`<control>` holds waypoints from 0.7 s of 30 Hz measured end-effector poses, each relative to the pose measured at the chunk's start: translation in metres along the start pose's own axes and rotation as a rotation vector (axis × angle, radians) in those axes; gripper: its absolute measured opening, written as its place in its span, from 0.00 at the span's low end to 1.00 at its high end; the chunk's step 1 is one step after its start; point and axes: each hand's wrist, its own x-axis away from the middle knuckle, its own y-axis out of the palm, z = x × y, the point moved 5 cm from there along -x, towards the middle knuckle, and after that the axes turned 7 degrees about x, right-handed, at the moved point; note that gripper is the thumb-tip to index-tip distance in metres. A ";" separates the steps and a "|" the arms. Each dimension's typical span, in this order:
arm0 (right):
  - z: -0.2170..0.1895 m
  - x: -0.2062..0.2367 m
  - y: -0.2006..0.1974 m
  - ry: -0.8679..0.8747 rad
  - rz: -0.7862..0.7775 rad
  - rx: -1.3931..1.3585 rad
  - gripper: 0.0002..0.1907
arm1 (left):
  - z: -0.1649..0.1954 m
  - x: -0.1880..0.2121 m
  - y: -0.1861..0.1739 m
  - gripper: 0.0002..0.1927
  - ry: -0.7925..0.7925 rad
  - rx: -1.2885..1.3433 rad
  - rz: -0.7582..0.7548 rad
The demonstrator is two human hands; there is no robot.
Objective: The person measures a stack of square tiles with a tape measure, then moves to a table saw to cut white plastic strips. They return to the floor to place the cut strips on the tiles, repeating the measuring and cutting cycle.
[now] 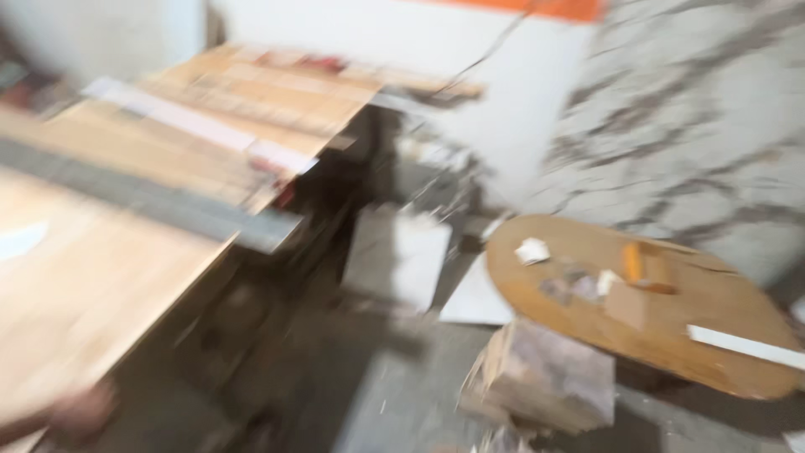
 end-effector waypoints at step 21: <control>-0.333 0.048 0.336 -0.641 -0.697 -0.044 0.13 | 0.167 0.254 -0.259 0.16 0.408 0.347 0.818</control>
